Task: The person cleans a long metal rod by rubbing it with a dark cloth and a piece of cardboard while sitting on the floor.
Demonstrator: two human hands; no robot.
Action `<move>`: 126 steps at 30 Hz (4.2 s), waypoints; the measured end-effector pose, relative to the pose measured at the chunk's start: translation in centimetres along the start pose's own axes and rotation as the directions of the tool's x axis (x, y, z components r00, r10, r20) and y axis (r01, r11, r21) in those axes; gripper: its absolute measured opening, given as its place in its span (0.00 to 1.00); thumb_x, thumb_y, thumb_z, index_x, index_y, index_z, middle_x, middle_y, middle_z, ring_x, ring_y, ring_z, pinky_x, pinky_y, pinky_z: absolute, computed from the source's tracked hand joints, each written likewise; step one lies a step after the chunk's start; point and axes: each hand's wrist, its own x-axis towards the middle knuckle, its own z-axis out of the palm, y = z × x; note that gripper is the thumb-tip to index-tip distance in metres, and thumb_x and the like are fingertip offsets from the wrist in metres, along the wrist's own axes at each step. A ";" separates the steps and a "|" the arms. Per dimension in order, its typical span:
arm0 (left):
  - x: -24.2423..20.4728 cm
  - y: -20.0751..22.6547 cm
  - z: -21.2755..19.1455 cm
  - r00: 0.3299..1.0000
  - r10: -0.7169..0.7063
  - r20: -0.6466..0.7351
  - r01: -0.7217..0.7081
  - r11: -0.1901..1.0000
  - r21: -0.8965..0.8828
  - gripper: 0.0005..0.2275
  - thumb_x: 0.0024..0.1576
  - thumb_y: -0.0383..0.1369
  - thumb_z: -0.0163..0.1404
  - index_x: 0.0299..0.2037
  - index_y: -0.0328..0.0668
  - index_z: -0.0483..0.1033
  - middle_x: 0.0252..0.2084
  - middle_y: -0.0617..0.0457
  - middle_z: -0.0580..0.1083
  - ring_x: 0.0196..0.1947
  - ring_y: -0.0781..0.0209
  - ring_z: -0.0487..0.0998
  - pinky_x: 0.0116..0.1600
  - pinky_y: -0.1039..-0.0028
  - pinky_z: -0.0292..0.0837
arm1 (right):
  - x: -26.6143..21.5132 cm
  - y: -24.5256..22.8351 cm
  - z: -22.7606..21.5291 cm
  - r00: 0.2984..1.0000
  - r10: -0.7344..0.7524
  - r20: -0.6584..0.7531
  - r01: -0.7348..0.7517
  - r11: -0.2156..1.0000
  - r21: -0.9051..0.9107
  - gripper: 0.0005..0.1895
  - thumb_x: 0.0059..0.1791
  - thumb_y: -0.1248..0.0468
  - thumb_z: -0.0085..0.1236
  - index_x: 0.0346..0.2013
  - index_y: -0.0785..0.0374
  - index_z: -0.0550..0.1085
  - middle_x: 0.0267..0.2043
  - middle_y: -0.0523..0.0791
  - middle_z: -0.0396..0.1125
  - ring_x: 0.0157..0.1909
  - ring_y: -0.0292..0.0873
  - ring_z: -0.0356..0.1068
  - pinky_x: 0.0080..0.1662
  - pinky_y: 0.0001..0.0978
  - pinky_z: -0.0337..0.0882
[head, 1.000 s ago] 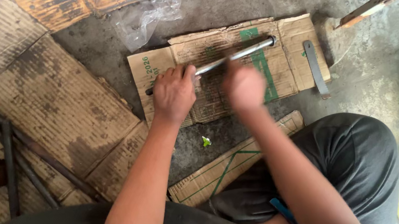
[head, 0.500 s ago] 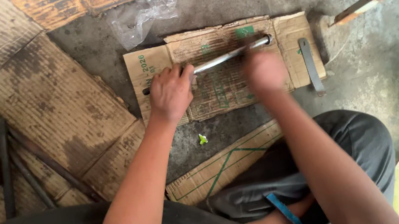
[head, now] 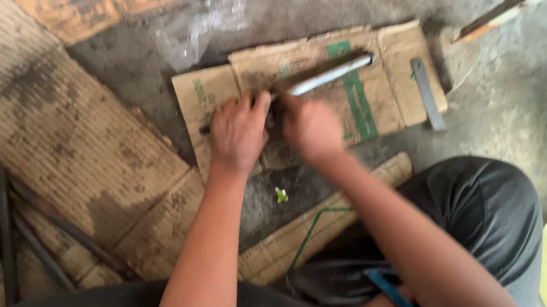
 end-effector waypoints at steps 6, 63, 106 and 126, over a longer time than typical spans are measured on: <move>0.0 0.0 0.9 1.000 -0.007 -0.003 0.007 0.998 0.068 0.09 0.54 0.26 0.57 0.43 0.46 0.74 0.36 0.47 0.74 0.36 0.45 0.77 0.41 0.52 0.71 | 2.5 9.4 -3.1 0.915 0.084 -0.395 0.039 0.955 0.293 0.18 0.55 0.62 0.49 0.58 0.53 0.78 0.45 0.53 0.76 0.42 0.56 0.78 0.41 0.50 0.78; 0.7 0.2 0.6 0.998 -0.024 0.063 0.021 0.999 0.043 0.10 0.57 0.34 0.61 0.42 0.40 0.75 0.32 0.43 0.75 0.31 0.45 0.78 0.36 0.54 0.72 | 3.9 12.1 -0.5 0.990 -0.121 0.071 0.140 0.898 -0.417 0.10 0.53 0.61 0.48 0.45 0.57 0.76 0.30 0.49 0.72 0.29 0.51 0.75 0.29 0.49 0.74; 1.1 0.1 0.4 0.998 0.015 0.066 -0.019 0.998 0.056 0.17 0.41 0.32 0.59 0.41 0.37 0.73 0.34 0.43 0.76 0.33 0.45 0.80 0.37 0.58 0.75 | 2.4 3.3 1.2 0.979 0.004 0.203 0.058 0.952 -0.299 0.13 0.55 0.59 0.46 0.42 0.56 0.80 0.41 0.49 0.76 0.40 0.50 0.77 0.41 0.48 0.77; 1.6 -0.5 0.3 0.987 -0.003 0.163 0.001 1.000 0.013 0.13 0.45 0.24 0.57 0.40 0.33 0.74 0.35 0.40 0.77 0.32 0.42 0.81 0.37 0.57 0.77 | 1.0 3.0 4.8 0.998 -0.030 0.059 0.042 0.975 -0.220 0.21 0.45 0.58 0.56 0.52 0.56 0.74 0.30 0.51 0.73 0.32 0.53 0.75 0.35 0.49 0.74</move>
